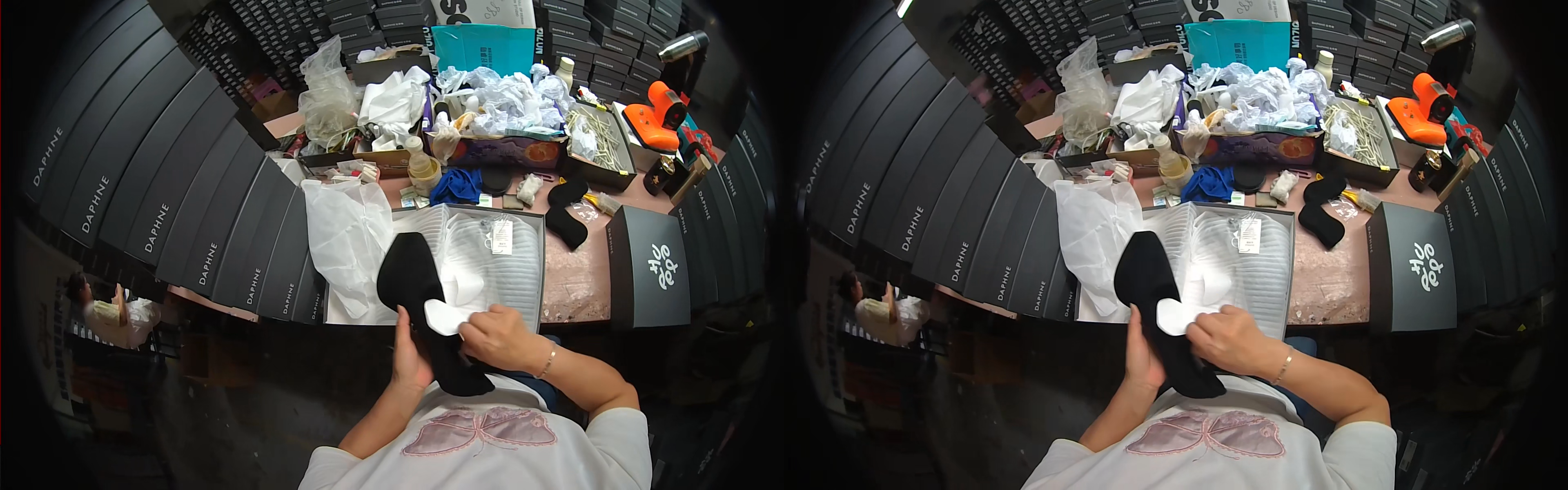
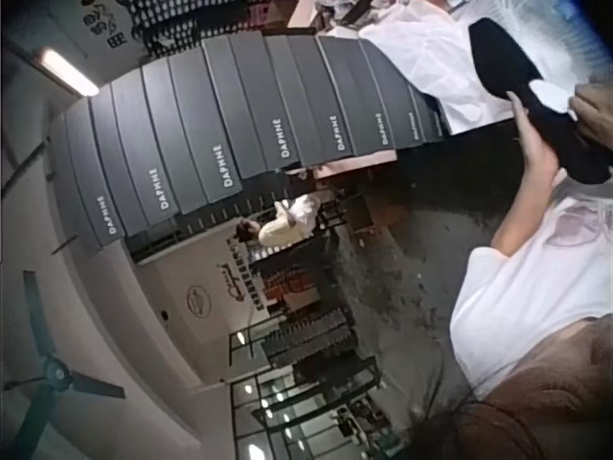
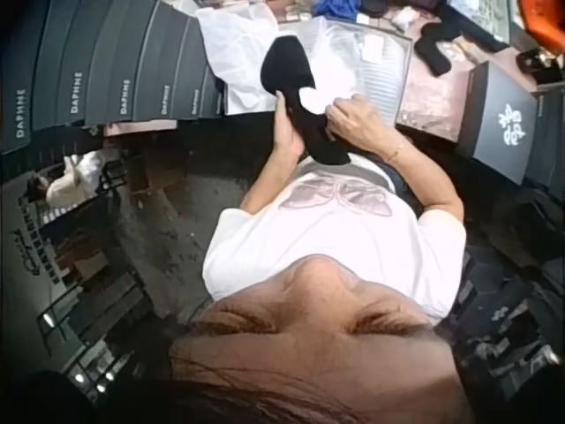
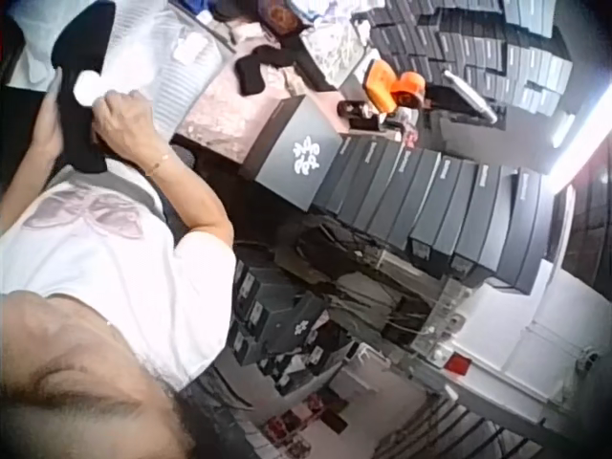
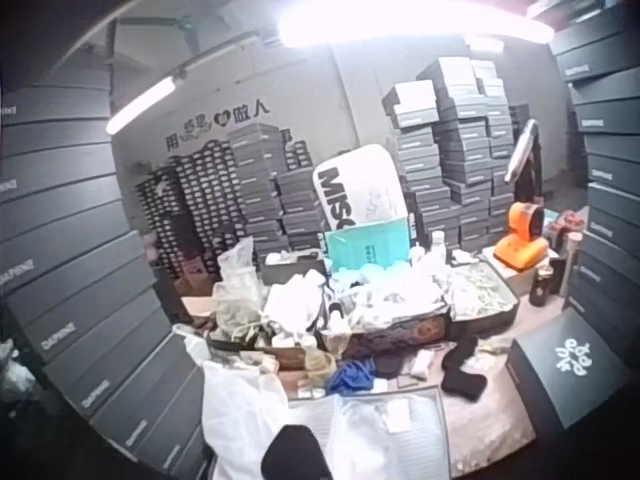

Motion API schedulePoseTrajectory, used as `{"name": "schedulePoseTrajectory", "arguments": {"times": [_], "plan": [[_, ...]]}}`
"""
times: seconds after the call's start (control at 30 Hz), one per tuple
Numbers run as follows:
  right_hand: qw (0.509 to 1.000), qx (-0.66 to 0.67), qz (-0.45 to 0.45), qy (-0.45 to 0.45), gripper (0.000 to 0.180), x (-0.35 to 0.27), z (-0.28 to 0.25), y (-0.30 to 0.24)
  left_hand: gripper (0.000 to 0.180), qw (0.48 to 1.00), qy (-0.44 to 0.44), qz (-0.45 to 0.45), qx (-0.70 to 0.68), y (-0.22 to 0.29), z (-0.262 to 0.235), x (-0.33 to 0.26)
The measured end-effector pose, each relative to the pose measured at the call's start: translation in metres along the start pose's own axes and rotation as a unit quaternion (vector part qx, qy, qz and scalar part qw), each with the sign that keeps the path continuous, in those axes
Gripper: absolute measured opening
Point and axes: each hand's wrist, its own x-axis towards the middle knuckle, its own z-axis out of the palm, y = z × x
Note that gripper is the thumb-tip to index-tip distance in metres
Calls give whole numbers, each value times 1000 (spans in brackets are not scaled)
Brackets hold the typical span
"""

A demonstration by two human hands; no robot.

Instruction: Cleaning and packing a pair of black high-heeled shoes into a branded shoebox with protective tissue paper.

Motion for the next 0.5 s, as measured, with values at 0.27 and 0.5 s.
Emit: {"name": "schedulePoseTrajectory", "arguments": {"times": [0.27,0.5], "plan": [[774,534,329,83,80,10,2,17,70,985,-13,161,61,-19,-10,22],[218,876,321,287,33,53,30,-9,90,959,-118,197,165,-81,-57,36]]}}
